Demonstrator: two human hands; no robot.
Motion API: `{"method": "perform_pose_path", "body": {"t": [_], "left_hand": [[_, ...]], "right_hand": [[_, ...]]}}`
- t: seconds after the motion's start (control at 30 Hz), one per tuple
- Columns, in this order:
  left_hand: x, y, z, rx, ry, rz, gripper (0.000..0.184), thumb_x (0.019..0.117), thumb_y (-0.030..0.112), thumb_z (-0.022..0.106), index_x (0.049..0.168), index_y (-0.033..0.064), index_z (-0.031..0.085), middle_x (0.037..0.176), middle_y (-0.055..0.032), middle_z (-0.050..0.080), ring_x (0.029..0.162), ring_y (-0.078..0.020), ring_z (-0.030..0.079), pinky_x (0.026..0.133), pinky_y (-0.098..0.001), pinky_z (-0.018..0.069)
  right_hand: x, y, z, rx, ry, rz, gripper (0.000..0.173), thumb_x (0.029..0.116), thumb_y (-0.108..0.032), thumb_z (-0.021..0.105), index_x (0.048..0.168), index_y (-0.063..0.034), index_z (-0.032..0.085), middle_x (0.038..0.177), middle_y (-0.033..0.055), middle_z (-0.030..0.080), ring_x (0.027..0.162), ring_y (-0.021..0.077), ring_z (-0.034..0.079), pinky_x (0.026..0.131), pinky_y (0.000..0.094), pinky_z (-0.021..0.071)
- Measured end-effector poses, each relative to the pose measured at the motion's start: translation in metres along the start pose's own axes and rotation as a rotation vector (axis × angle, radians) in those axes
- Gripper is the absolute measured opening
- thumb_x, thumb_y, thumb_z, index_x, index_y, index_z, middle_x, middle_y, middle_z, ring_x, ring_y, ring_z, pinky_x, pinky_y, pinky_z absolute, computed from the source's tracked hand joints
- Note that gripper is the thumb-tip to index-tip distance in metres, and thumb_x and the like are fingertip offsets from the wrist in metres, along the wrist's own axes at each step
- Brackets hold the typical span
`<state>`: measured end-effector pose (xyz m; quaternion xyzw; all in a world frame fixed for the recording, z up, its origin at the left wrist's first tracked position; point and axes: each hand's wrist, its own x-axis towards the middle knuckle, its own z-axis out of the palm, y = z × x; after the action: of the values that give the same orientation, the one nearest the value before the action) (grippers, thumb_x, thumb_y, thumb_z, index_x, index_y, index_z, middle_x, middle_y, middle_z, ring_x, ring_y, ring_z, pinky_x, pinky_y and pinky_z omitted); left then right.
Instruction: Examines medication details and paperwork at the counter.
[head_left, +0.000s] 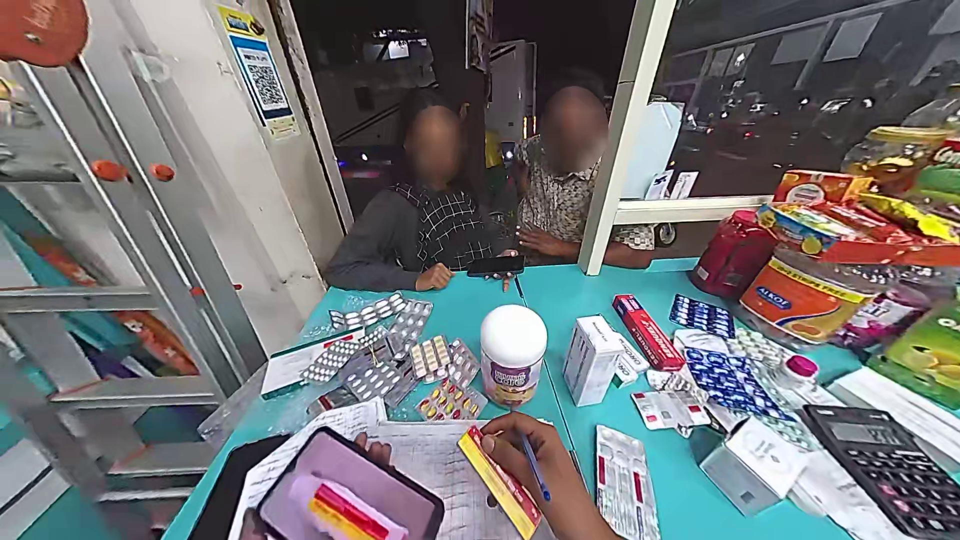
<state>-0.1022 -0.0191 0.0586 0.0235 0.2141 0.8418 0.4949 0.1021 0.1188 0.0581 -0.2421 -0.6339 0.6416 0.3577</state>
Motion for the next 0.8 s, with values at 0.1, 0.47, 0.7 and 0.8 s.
{"method": "perform_pose_path", "body": {"t": [0.1,0.47,0.7,0.8], "left_hand": [[0.019,0.021,0.014,0.071,0.002,0.056,0.083,0.0974,0.069,-0.004,0.122,0.0119,0.052,0.107,-0.0145,0.071,0.096,-0.0282,0.072,0.077,-0.0473,0.0615],[0.163,-0.01,0.085,0.144,0.16,0.15,0.087,0.0954,0.077,-0.001,0.141,0.0177,0.044,0.124,-0.0141,0.06,0.111,-0.0289,0.06,0.088,-0.0594,0.0512],[0.275,-0.079,0.085,0.124,-0.17,0.198,0.103,0.0918,0.069,-0.023,0.141,0.0063,0.043,0.13,-0.0186,0.056,0.111,-0.0293,0.057,0.092,-0.0482,0.0506],[0.286,-0.101,0.094,0.203,0.021,0.216,0.089,0.1013,0.063,-0.01,0.152,0.008,0.038,0.143,-0.0205,0.053,0.125,-0.0303,0.056,0.1,-0.052,0.048]], "right_hand": [[-0.004,-0.006,0.0,0.095,-0.058,0.071,0.02,0.1027,-0.015,0.06,0.115,-0.0003,0.066,0.079,0.0056,0.072,0.059,0.0158,0.071,0.052,0.0336,0.0628],[-0.002,-0.007,-0.009,0.291,-0.252,0.287,0.031,0.1035,-0.027,0.059,0.124,-0.0038,0.065,0.105,0.0148,0.075,0.067,0.0195,0.074,0.05,0.0307,0.0613],[0.002,0.001,-0.012,0.257,-0.272,0.265,0.03,0.1043,-0.022,0.056,0.126,-0.0025,0.063,0.102,0.0128,0.074,0.073,0.0199,0.074,0.059,0.0331,0.0626],[0.005,0.003,-0.013,0.24,-0.266,0.254,0.036,0.1039,-0.02,0.056,0.135,-0.002,0.057,0.105,0.013,0.073,0.079,0.0222,0.074,0.065,0.0367,0.0636]]}}
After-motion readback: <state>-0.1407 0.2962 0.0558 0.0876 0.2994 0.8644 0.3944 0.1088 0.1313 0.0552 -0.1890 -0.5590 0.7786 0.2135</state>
